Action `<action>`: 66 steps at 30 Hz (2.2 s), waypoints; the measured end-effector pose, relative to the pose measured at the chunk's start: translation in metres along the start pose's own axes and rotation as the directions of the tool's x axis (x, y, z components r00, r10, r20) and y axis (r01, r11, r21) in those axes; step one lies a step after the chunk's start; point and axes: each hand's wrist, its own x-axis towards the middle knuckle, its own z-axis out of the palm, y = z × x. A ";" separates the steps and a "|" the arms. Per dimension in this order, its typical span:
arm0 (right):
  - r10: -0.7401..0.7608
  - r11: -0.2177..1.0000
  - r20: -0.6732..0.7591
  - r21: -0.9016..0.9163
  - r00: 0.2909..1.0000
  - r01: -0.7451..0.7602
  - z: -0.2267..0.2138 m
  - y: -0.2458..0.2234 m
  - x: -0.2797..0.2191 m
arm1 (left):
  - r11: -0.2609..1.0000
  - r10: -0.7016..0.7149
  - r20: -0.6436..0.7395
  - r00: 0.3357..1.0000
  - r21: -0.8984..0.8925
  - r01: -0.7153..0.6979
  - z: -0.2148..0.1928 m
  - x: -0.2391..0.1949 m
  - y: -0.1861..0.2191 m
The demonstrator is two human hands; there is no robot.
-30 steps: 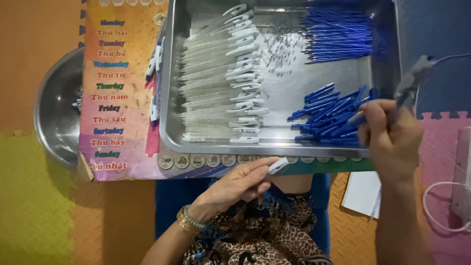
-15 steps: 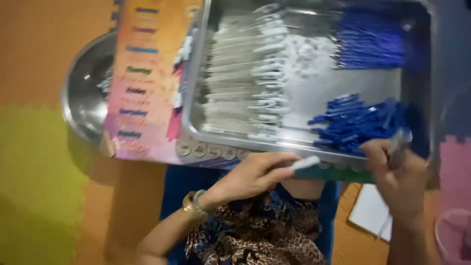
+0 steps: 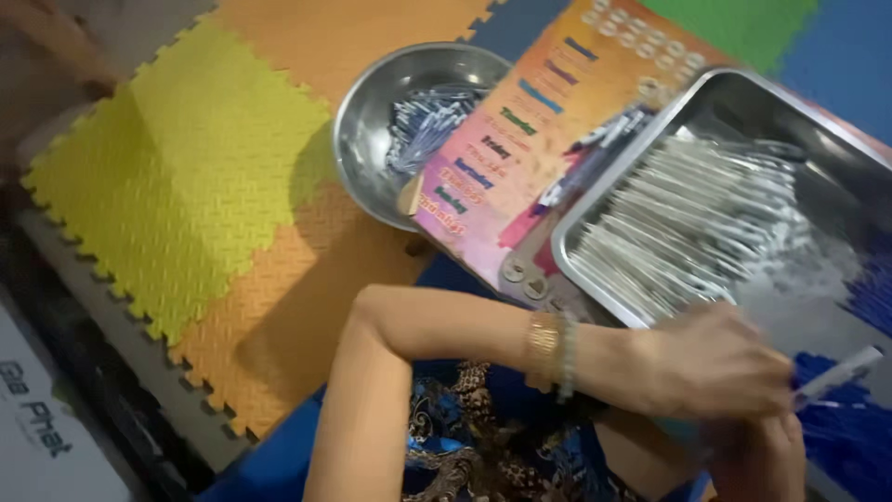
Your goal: The person assembles pens by inserting blue ink cartridges into white pen barrels. They pick up a barrel and a cartridge from a metal tray, insert the cartridge into the barrel, and place the assembled pen into a metal bowl.
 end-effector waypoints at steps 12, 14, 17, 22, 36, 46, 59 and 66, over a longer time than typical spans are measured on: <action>0.555 0.102 0.328 0.885 0.764 -0.455 -0.061 -0.122 0.089 | 0.992 -0.116 0.181 0.977 0.079 0.103 -0.007 0.034 -0.046; 0.609 0.138 0.291 0.877 0.738 -0.460 -0.074 -0.102 0.097 | 1.000 -0.023 0.200 0.980 -0.013 0.027 -0.043 0.017 -0.058; 0.697 0.278 0.212 0.800 0.685 -0.532 -0.115 -0.116 0.129 | 0.981 -0.023 0.349 0.937 -0.173 0.088 -0.079 0.019 -0.067; 0.686 0.524 0.093 0.625 0.721 -0.579 -0.158 -0.100 0.158 | 0.810 0.121 0.399 0.909 -0.570 0.142 -0.048 0.035 -0.097; 0.682 0.548 0.034 0.638 0.731 -0.541 -0.192 0.003 0.131 | 0.101 -0.022 0.657 0.753 -0.748 0.656 -0.040 0.042 -0.115; 0.758 0.433 0.025 0.727 0.651 -0.533 -0.141 0.106 0.139 | 0.056 -0.043 0.642 0.766 -0.764 0.643 -0.033 0.036 -0.127; 0.638 0.755 -0.107 0.280 0.763 -0.592 -0.167 -0.008 0.166 | 0.450 -0.123 0.587 0.800 -0.686 0.572 -0.054 0.060 -0.126; 0.603 0.032 0.381 0.866 0.701 -0.498 -0.100 -0.033 0.195 | 0.987 -0.135 0.340 0.931 -0.036 0.156 -0.037 0.082 -0.118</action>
